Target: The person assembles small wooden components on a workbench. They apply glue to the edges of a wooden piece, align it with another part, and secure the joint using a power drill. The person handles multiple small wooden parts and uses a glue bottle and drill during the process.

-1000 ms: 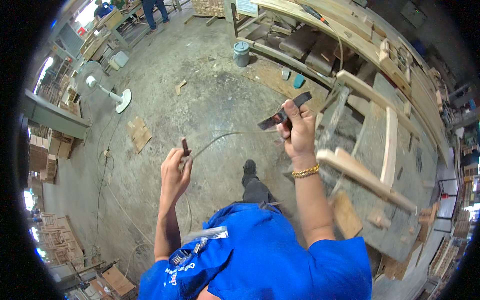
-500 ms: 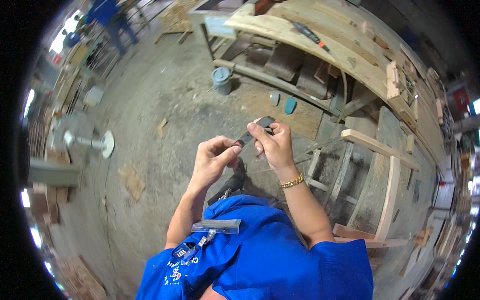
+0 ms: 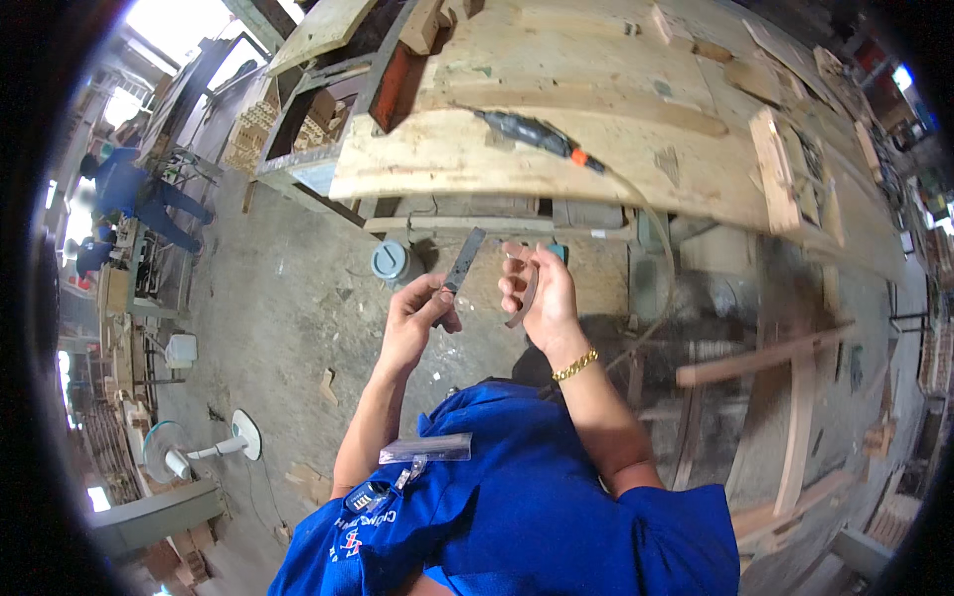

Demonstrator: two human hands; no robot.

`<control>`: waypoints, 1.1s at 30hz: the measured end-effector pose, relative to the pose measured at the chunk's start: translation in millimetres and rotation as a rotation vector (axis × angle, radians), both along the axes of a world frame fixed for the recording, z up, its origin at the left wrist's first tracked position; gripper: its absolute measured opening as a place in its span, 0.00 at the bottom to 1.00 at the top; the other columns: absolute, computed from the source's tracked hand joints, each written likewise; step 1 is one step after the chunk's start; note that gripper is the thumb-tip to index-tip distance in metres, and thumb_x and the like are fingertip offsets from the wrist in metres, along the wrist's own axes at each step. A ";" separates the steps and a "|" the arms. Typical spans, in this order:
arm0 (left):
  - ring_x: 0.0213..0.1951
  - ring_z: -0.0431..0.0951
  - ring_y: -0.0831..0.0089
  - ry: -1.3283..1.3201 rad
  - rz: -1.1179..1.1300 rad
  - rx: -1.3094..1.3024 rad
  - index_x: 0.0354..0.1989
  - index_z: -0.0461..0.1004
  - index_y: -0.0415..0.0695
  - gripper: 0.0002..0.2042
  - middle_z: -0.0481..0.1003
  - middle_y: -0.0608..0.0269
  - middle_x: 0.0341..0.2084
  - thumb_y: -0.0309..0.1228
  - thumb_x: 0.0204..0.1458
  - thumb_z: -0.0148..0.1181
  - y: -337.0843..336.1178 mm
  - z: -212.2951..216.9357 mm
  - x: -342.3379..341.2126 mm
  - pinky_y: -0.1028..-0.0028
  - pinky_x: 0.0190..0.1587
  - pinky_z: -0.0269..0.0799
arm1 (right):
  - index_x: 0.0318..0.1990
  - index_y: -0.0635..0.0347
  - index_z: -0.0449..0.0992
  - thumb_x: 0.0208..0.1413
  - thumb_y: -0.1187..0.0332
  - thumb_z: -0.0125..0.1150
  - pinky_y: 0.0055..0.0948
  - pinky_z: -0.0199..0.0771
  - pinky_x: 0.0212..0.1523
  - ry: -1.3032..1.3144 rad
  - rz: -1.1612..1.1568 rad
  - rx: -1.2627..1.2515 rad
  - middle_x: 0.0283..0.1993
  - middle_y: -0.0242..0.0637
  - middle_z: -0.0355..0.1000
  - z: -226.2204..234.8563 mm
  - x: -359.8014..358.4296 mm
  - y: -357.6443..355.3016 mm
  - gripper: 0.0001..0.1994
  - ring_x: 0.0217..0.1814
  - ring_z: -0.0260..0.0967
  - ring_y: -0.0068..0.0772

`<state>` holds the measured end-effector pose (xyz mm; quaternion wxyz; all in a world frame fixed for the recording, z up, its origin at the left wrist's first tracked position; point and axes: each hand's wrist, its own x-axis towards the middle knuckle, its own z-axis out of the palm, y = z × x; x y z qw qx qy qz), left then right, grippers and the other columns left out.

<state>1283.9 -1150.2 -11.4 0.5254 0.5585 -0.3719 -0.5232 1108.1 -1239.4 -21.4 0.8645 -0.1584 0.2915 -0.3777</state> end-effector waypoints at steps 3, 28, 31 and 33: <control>0.24 0.76 0.73 0.058 0.031 0.059 0.41 0.71 0.37 0.08 0.74 0.62 0.22 0.27 0.56 0.51 -61.3 0.7 14.7 0.75 0.29 0.71 | 0.46 0.61 0.70 0.57 0.57 0.45 0.24 0.63 0.26 -0.046 -0.048 0.098 0.30 0.30 0.65 -8.3 25.8 -55.2 0.18 0.27 0.62 0.26; 0.31 0.76 0.70 0.333 -0.248 -0.027 0.55 0.63 0.35 0.16 0.74 0.55 0.35 0.24 0.59 0.45 -331.2 -8.7 78.2 0.73 0.36 0.72 | 0.44 0.63 0.73 0.51 0.80 0.60 0.24 0.73 0.43 0.169 -0.581 -0.195 0.40 0.40 0.75 17.2 137.4 -321.0 0.12 0.42 0.72 0.27; 0.32 0.76 0.71 0.329 -0.204 -0.023 0.56 0.63 0.35 0.16 0.74 0.56 0.34 0.24 0.59 0.45 -336.8 -6.8 68.4 0.74 0.36 0.72 | 0.44 0.64 0.73 0.51 0.79 0.60 0.22 0.73 0.42 0.137 -0.536 -0.219 0.40 0.39 0.75 13.1 135.0 -332.7 0.11 0.41 0.72 0.27; 0.32 0.76 0.71 0.324 -0.186 -0.018 0.55 0.63 0.35 0.16 0.74 0.57 0.34 0.23 0.59 0.45 -339.6 -6.2 62.3 0.74 0.36 0.72 | 0.43 0.64 0.73 0.51 0.79 0.60 0.22 0.73 0.42 0.127 -0.531 -0.238 0.40 0.40 0.75 9.7 134.5 -340.2 0.11 0.41 0.72 0.27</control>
